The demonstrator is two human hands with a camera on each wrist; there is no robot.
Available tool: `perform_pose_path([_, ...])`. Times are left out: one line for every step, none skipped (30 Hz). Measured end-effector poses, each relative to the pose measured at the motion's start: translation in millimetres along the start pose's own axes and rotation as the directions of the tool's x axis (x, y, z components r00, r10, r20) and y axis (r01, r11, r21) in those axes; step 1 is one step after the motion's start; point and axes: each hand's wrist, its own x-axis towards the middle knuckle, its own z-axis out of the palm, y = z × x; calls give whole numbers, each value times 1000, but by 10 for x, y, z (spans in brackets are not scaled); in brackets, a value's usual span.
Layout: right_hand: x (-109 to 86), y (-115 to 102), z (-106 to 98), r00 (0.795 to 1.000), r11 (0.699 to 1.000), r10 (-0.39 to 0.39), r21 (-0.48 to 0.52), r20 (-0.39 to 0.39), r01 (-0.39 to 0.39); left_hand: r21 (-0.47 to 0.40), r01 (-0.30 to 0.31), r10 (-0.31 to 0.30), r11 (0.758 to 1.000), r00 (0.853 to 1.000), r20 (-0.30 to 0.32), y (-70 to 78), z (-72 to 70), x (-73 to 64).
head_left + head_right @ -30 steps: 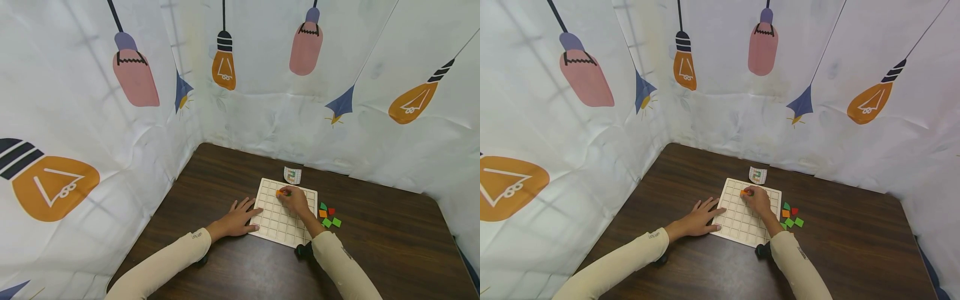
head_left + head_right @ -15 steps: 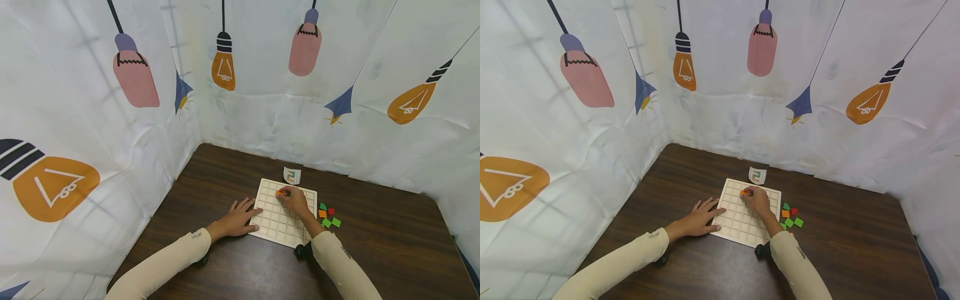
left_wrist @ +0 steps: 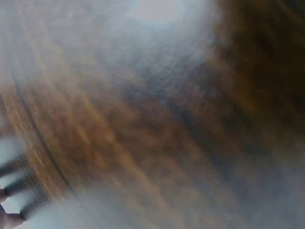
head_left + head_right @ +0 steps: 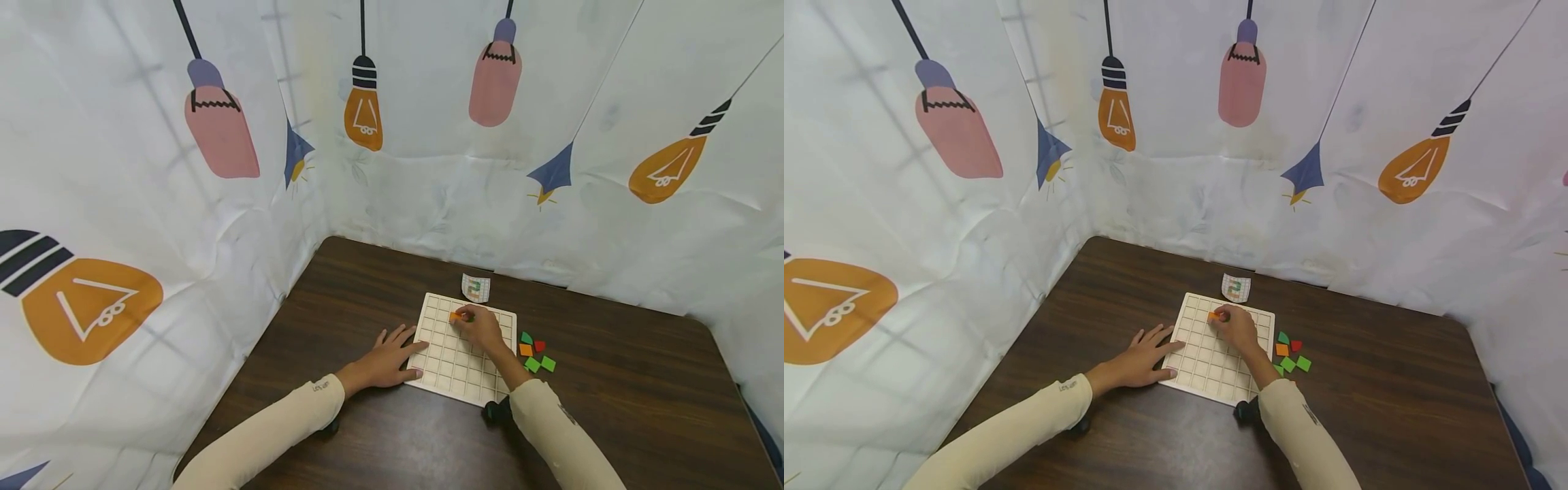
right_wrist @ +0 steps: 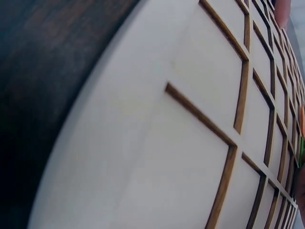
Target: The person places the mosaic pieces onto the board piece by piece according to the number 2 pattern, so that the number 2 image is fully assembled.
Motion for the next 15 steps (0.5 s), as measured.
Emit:
perform_pose_path([-10,-1,-12,1000,1000,-7,9,1,7,1,3,-3,1000,1000,1,0,-1,-2])
perform_pose_path([-20,1,-28,1000,1000,-16,12,-1,16,2,1,-1,1000,1000,-2,-1,-2,-2])
perform_pose_path([-31,4,-48,1000,999,-25,19,1,25,2,1,-1,1000,1000,-5,-1,-2,-4])
perform_pose_path([-44,7,-72,999,999,-35,27,4,35,2,2,-2,1000,1000,-4,0,-4,-5])
perform_pose_path([-56,16,-95,999,999,-43,32,4,42,3,-1,1,1000,1000,-5,-1,-3,-6])
perform_pose_path([-69,28,-122,999,998,-43,37,4,42,1,-3,3,1000,1000,-7,-1,-3,-6])
perform_pose_path([-81,43,-149,999,998,-50,39,5,50,-2,-7,7,1000,1000,-10,0,-2,-8])
perform_pose_path([-96,57,-180,998,997,-59,41,6,59,-4,-11,10,1000,1000,-14,-1,-1,-9])
perform_pose_path([-110,74,-209,998,997,-66,44,6,66,-8,-11,11,1000,1000,-14,-1,0,-11])
perform_pose_path([-126,90,-240,997,996,-75,49,5,75,-7,-12,12,1000,1000,-11,-3,2,-12])
perform_pose_path([-141,112,-273,996,995,-84,54,1,83,-7,-14,14,1000,1000,-10,-5,5,-13])
perform_pose_path([-159,132,-308,996,994,-94,57,0,94,-11,-13,13,1000,1000,-9,-7,6,-15])
perform_pose_path([-175,154,-345,994,992,-110,56,1,110,-15,-13,13,1000,1000,-7,-8,6,-18])
perform_pose_path([-193,175,-385,993,992,-117,55,0,116,-15,-11,11,1000,1000,-4,-11,6,-18])
perform_pose_path([-210,203,-420,993,991,-122,50,-2,122,-15,-11,11,1000,1000,-3,-13,6,-19])
